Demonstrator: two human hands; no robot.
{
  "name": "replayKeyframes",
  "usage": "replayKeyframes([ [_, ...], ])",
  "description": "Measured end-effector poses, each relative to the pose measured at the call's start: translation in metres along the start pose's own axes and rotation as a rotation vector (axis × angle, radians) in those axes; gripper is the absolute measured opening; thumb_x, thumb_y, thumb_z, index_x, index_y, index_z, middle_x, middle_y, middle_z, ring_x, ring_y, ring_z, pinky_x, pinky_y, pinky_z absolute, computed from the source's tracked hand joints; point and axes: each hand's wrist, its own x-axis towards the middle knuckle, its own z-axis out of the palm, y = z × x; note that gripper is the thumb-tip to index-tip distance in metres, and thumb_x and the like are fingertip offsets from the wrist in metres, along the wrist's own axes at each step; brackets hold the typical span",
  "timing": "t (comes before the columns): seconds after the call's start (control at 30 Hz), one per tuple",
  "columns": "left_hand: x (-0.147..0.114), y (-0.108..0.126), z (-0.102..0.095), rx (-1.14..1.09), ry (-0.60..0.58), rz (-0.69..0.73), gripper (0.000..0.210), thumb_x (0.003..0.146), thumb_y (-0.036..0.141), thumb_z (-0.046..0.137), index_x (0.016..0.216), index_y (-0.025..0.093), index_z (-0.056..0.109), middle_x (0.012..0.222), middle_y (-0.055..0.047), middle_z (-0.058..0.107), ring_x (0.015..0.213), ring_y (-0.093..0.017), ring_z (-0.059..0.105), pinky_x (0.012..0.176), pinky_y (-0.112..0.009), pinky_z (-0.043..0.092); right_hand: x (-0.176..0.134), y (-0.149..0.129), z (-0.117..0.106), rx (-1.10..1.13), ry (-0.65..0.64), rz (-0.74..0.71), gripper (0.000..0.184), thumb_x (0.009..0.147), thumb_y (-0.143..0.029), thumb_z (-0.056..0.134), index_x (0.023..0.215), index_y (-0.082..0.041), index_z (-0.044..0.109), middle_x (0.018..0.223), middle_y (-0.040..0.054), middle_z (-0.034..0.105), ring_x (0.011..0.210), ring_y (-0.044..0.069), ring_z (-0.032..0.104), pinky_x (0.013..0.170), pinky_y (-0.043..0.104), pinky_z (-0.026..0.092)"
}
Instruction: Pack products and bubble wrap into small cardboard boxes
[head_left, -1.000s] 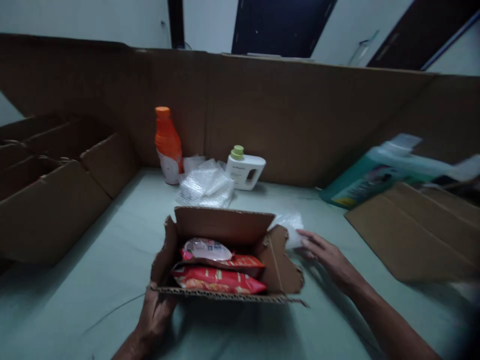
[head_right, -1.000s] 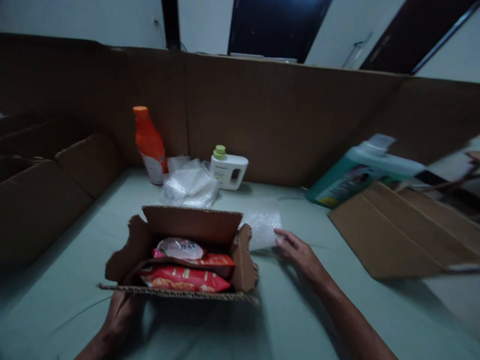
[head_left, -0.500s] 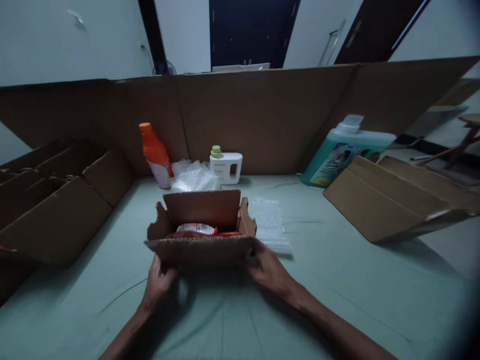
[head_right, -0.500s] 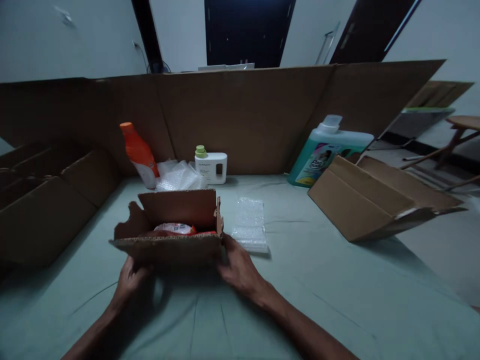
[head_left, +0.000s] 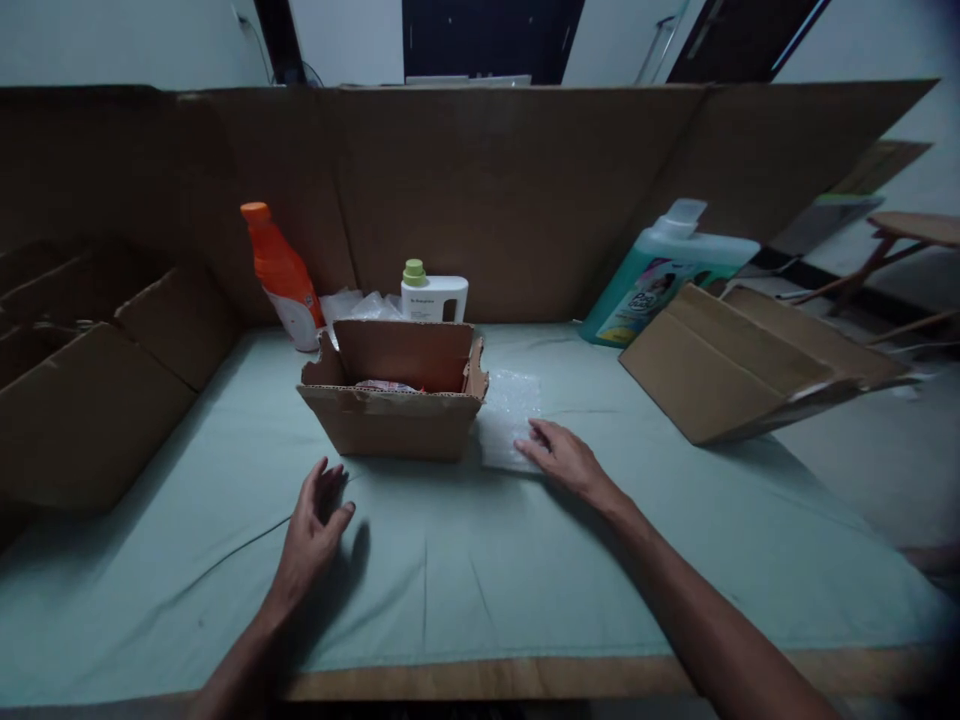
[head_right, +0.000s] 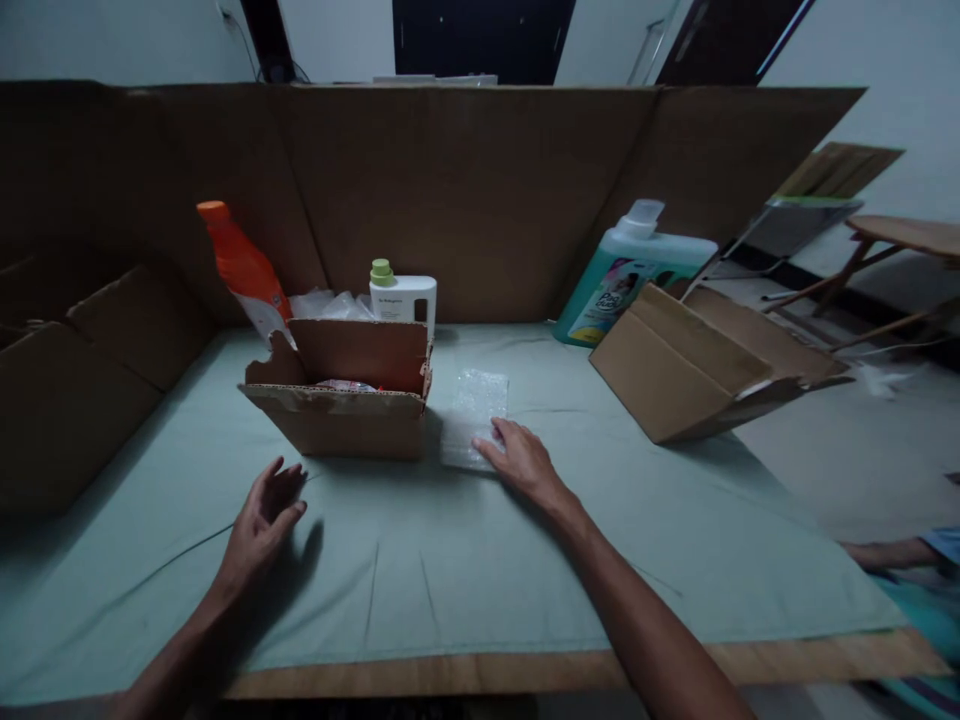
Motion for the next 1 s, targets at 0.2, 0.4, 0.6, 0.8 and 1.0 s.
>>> replayKeyframes([
  [0.2,-0.055,0.005,0.012,0.130,-0.085,0.034,0.058,0.080,0.043,0.070,0.135,0.024,0.060,0.144,-0.015,0.059,0.129,-0.036,0.059,0.081,-0.041,0.060,-0.042,-0.023,0.012,0.160,0.007,-0.147,0.030,0.091,-0.037,0.056,0.110,-0.022,0.073,0.089,0.0049,0.075,0.083,0.022,0.070,0.085,0.039,0.056],
  [0.4,0.005,0.022,0.002,0.241,0.091,0.245,0.076,0.079,0.038,0.071,0.148,0.024,0.045,0.151,-0.015,0.050,0.135,-0.034,0.053,0.105,-0.049,0.050,-0.028,-0.039,-0.001,0.180,0.010,-0.122,0.035,0.089,-0.042,0.060,0.114,-0.020,0.071,0.111,0.0118,0.075,0.099,0.027,0.070,0.081,0.042,0.059],
  [0.6,0.070,0.033,0.006,0.215,-0.021,0.279,0.065,0.079,0.036,0.066,0.140,0.019,0.048,0.129,-0.013,0.064,0.119,-0.030,0.061,0.101,-0.046,0.050,0.010,-0.079,0.041,0.175,-0.061,-0.222,0.052,0.084,-0.038,0.066,0.131,-0.016,0.060,0.124,0.0143,0.072,0.109,0.030,0.069,0.092,0.043,0.056],
  [0.8,0.094,0.038,0.029,0.222,0.067,0.290,0.045,0.086,0.032,0.055,0.128,0.017,0.055,0.111,-0.009,0.067,0.104,-0.023,0.062,0.094,-0.037,0.050,0.062,-0.074,0.052,0.115,-0.059,-0.159,0.038,0.091,-0.025,0.051,0.125,-0.015,0.064,0.118,0.0115,0.075,0.102,0.025,0.070,0.088,0.036,0.056],
  [1.0,0.073,0.026,0.023,0.236,0.052,0.229,0.068,0.084,0.034,0.062,0.148,0.020,0.042,0.146,-0.017,0.053,0.130,-0.031,0.055,0.106,-0.045,0.047,0.043,-0.014,0.020,-0.029,-0.080,-0.142,0.032,0.088,-0.032,0.060,0.115,-0.017,0.070,0.125,0.0143,0.072,0.117,0.031,0.065,0.101,0.046,0.050],
])
